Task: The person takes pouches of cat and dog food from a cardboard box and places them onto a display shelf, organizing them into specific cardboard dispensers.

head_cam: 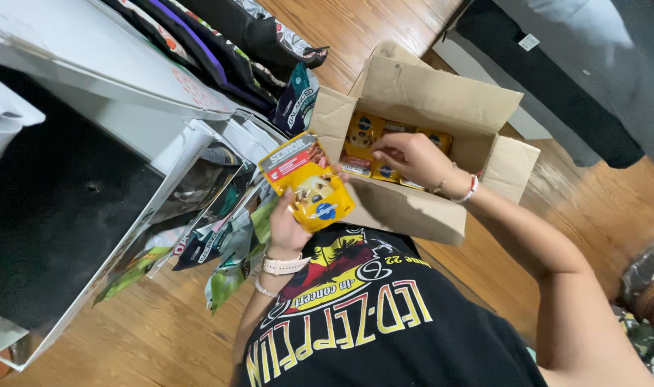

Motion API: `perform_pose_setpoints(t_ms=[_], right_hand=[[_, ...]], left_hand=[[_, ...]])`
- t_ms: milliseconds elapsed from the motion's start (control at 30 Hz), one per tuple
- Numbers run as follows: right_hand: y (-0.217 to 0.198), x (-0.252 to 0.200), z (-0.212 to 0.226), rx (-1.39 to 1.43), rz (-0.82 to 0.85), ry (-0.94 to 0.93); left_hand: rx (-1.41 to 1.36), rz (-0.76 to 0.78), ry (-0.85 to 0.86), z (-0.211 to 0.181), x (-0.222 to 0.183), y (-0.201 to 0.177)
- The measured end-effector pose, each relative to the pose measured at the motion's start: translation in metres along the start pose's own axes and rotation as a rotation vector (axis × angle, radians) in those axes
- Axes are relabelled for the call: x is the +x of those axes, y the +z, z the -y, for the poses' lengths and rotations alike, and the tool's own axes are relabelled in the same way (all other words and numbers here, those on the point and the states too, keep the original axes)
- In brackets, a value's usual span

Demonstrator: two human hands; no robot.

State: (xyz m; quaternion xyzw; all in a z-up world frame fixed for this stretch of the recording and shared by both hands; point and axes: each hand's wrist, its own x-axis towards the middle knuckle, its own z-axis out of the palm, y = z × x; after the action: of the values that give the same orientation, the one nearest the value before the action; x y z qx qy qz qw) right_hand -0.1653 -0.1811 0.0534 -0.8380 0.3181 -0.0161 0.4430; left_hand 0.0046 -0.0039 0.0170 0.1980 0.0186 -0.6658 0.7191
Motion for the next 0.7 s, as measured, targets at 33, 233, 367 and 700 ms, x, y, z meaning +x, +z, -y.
perform_pose_setpoints(t_ms=[33, 233, 367, 700], right_hand=[[0.003, 0.009, -0.018, 0.0, -0.002, 0.005], [0.06, 0.056, -0.132, -0.841, 0.043, -0.182], [0.074, 0.076, -0.137, -0.748, 0.318, -0.467], [0.085, 0.111, -0.145, -0.846, 0.097, -0.807]], left_hand=[[-0.001, 0.001, -0.005, -0.006, -0.001, -0.008], [0.097, 0.046, 0.041, -0.043, -0.009, -0.031], [0.155, 0.018, 0.027, -0.052, -0.015, -0.018], [0.04, 0.051, -0.025, -0.021, -0.015, -0.013]])
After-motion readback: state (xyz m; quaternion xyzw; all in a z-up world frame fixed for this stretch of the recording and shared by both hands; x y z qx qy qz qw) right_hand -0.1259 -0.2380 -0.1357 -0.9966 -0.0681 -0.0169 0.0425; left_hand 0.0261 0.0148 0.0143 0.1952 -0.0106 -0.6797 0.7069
